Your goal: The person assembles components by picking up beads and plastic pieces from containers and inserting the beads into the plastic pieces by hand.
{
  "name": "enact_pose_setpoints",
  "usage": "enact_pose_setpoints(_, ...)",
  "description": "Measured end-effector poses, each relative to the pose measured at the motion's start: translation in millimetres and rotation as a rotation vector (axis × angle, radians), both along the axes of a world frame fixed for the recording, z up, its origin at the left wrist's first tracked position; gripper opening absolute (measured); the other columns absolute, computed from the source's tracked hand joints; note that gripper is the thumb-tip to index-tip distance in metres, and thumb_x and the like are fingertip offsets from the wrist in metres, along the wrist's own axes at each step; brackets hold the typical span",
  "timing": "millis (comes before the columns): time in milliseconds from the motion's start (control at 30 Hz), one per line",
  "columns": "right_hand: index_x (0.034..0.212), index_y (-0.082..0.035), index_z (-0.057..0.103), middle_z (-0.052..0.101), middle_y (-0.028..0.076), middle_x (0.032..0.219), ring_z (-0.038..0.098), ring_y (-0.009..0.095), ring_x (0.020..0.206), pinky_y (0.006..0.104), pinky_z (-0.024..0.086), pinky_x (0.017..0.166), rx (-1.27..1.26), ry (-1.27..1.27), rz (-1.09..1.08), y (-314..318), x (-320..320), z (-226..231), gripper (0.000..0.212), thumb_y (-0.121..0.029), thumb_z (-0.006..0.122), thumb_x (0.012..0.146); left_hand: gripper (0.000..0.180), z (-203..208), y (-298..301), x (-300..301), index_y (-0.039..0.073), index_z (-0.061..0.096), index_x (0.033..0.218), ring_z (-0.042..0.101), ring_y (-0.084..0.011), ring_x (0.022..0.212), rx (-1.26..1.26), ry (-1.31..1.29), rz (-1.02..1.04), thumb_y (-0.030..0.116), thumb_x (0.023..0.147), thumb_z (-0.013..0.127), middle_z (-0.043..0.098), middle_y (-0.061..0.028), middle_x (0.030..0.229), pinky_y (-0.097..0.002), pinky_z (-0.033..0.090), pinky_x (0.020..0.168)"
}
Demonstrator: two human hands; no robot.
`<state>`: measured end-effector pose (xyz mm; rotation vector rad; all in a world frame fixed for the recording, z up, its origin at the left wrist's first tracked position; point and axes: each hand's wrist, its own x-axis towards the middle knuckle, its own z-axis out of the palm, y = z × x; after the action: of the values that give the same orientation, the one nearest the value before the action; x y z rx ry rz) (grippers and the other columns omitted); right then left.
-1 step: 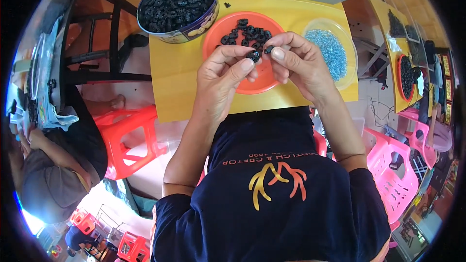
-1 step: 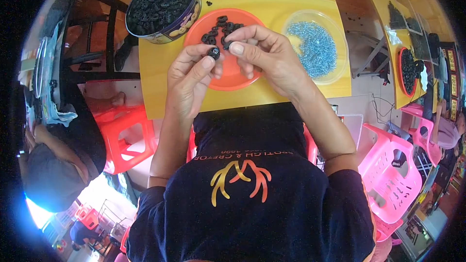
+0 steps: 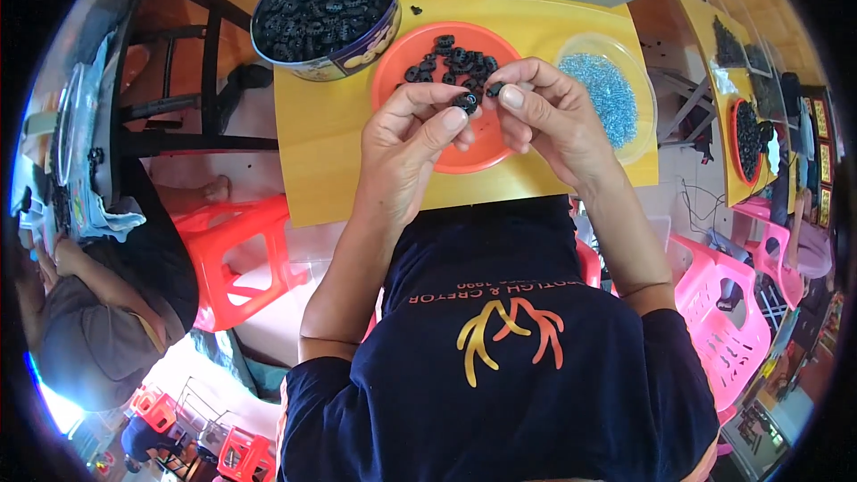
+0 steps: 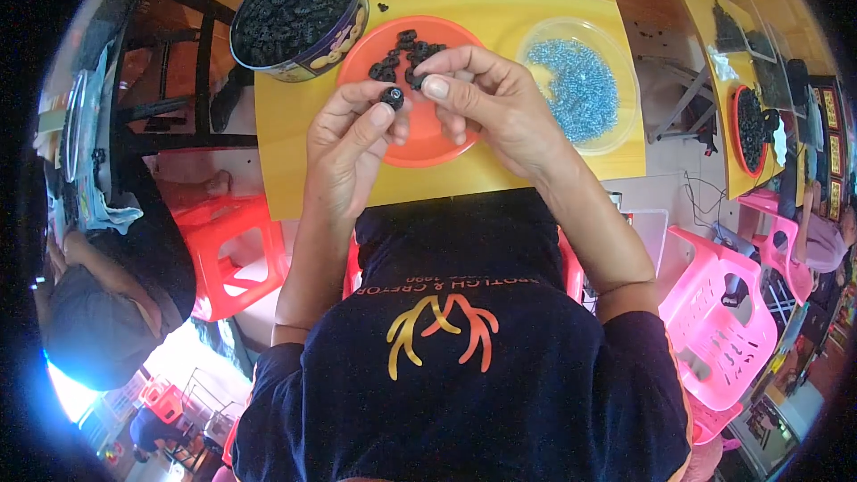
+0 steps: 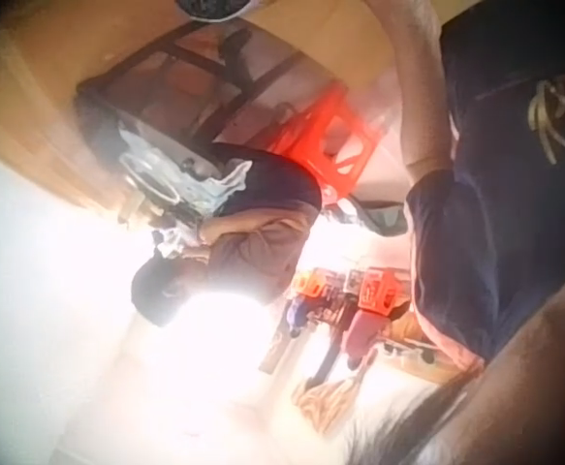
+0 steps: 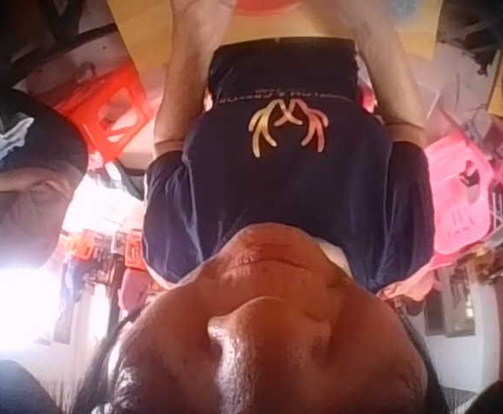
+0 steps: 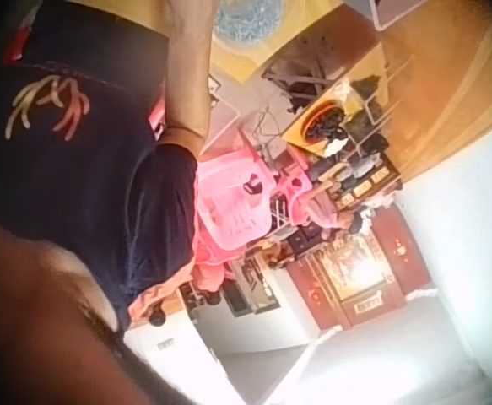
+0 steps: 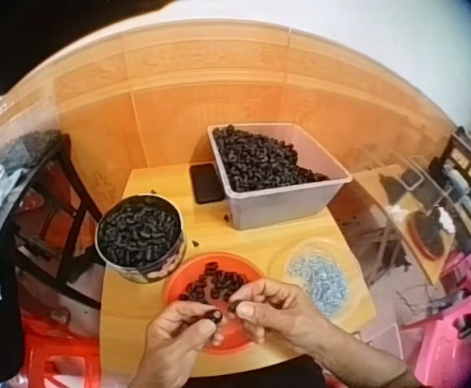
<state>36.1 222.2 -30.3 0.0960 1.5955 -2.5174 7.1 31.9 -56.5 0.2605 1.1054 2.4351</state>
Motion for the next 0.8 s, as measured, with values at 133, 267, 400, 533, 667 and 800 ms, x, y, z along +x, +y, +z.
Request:
enact_pose_setpoints(133, 0.108, -0.002, 0.065, 0.067, 0.003, 0.088, 0.052, 0.005, 0.059, 0.0214, 0.043, 0.053, -0.169, -0.025, 0.030, 6.6, 0.0, -1.1, 0.020, -0.016, 0.064, 0.094, 0.021, 6.9, 6.1, -0.4, 0.000, 0.061, 0.112, 0.063, -0.0157, 0.081, 0.030, 0.006, -0.020, 0.000, 0.091, 0.062, 0.068, -0.0126, 0.099, -0.0284, 0.051, 0.076)
enact_pose_setpoints(267, 0.109, -0.002, 0.065, 0.067, 0.004, 0.090, 0.049, 0.005, 0.058, 0.0212, 0.042, 0.052, -0.328, -0.080, 0.064, 11.6, 1.9, -0.9, 0.020, -0.016, 0.062, 0.095, 0.021, 11.0, 10.9, -0.4, 0.000, 0.060, 0.112, 0.063, -0.0159, 0.081, 0.061, -0.029, -0.035, -0.001, 0.091, 0.061, 0.068, -0.0138, 0.099, -0.0288, 0.051, 0.076)
enact_pose_setpoints(400, 0.110, -0.002, 0.065, 0.068, 0.005, 0.090, 0.049, 0.005, 0.057, 0.0212, 0.042, 0.052, -0.400, -0.092, 0.069, 12.4, 3.6, 0.9, 0.020, -0.016, 0.062, 0.095, 0.020, 12.3, 13.7, -1.1, 0.000, 0.060, 0.112, 0.063, -0.0160, 0.082, 0.059, -0.006, -0.029, -0.001, 0.091, 0.061, 0.068, -0.0143, 0.100, -0.0288, 0.051, 0.076)
enact_pose_setpoints(533, 0.113, -0.002, 0.064, 0.068, 0.006, 0.091, 0.050, 0.005, 0.058, 0.0218, 0.043, 0.053, -0.305, -0.020, 0.017, 8.2, 6.2, 4.3, 0.021, -0.013, 0.062, 0.095, 0.020, 13.0, 16.2, -1.8, 0.001, 0.060, 0.111, 0.063, -0.0156, 0.082, 0.043, 0.014, -0.019, -0.001, 0.091, 0.061, 0.068, -0.0141, 0.099, -0.0283, 0.051, 0.075)
enact_pose_setpoints(667, 0.112, -0.001, 0.064, 0.066, 0.004, 0.086, 0.053, 0.005, 0.060, 0.0216, 0.045, 0.054, -0.104, 0.072, -0.083, 4.1, 7.7, 7.1, 0.022, -0.011, 0.064, 0.093, 0.021, 14.0, 18.0, 1.5, 0.000, 0.060, 0.111, 0.063, -0.0144, 0.080, -0.037, 0.032, 0.016, 0.000, 0.090, 0.063, 0.069, -0.0132, 0.097, -0.0273, 0.052, 0.075)
enact_pose_setpoints(800, 0.111, -0.001, 0.064, 0.064, 0.002, 0.081, 0.054, 0.005, 0.060, 0.0209, 0.047, 0.056, -0.101, 0.090, -0.069, 1.6, 7.7, 6.6, 0.021, -0.011, 0.064, 0.093, 0.020, 13.3, 18.9, 0.3, 0.000, 0.061, 0.109, 0.063, -0.0134, 0.079, -0.099, 0.069, 0.035, 0.001, 0.090, 0.064, 0.068, -0.0104, 0.092, -0.0261, 0.051, 0.074)
